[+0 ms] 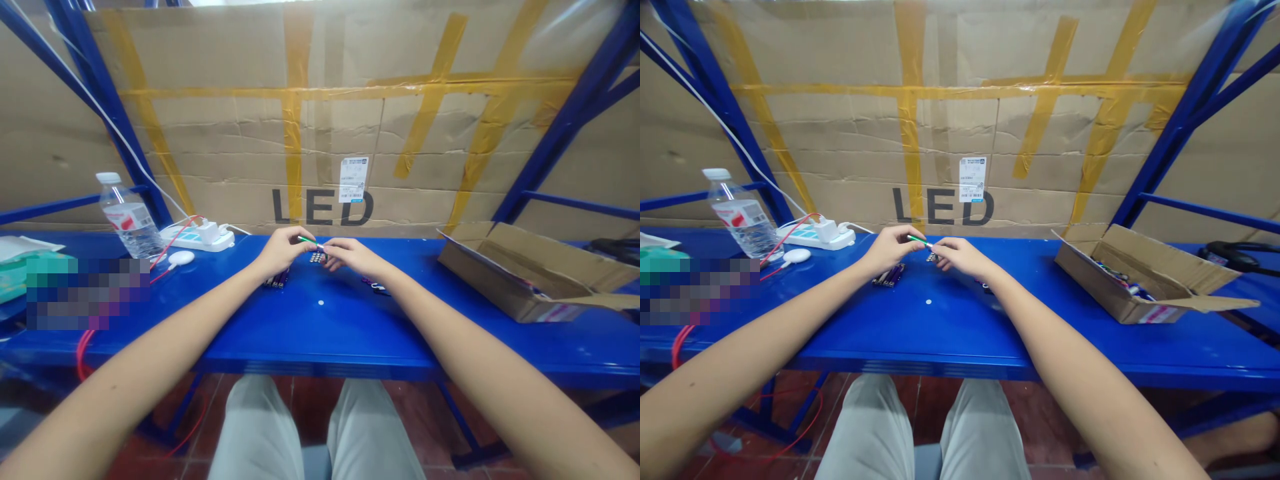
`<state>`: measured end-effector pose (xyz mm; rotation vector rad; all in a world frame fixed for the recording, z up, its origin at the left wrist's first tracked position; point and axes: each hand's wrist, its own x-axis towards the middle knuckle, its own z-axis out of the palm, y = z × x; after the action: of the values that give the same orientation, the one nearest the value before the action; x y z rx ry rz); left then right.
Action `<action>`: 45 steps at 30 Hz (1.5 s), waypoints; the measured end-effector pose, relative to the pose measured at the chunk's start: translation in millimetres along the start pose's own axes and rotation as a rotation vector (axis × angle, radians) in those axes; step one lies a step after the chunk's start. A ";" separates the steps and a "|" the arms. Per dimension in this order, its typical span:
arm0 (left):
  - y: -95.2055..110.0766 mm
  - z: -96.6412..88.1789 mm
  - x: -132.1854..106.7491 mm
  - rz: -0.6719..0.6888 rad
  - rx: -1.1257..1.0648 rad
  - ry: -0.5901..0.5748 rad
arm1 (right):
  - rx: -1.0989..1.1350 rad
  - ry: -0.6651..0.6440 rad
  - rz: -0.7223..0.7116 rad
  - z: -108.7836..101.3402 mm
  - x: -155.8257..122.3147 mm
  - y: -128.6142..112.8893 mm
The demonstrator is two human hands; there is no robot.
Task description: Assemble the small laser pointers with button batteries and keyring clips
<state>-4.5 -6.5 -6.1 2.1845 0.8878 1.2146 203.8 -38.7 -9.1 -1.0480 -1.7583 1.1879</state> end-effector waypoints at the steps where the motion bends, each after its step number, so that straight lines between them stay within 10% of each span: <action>1: 1.3 1.5 -0.1 0.034 0.015 0.007 | 0.050 -0.046 -0.017 1.1 -0.5 0.8; 13: -0.1 16.4 -3.4 0.058 -0.130 -0.130 | 0.376 -0.142 0.014 16.0 -4.7 1.6; 26: -2.2 12.7 2.2 -0.362 -0.774 0.060 | 0.237 -0.120 -0.017 13.6 -1.3 4.8; 45: -2.2 4.8 0.8 -0.413 -1.011 -0.091 | 0.081 0.068 -0.012 14.8 -0.9 -2.5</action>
<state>-0.7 -4.9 -9.6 1.1641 0.4696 1.0125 190.3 -44.9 -11.0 -1.0171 -1.6483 1.1928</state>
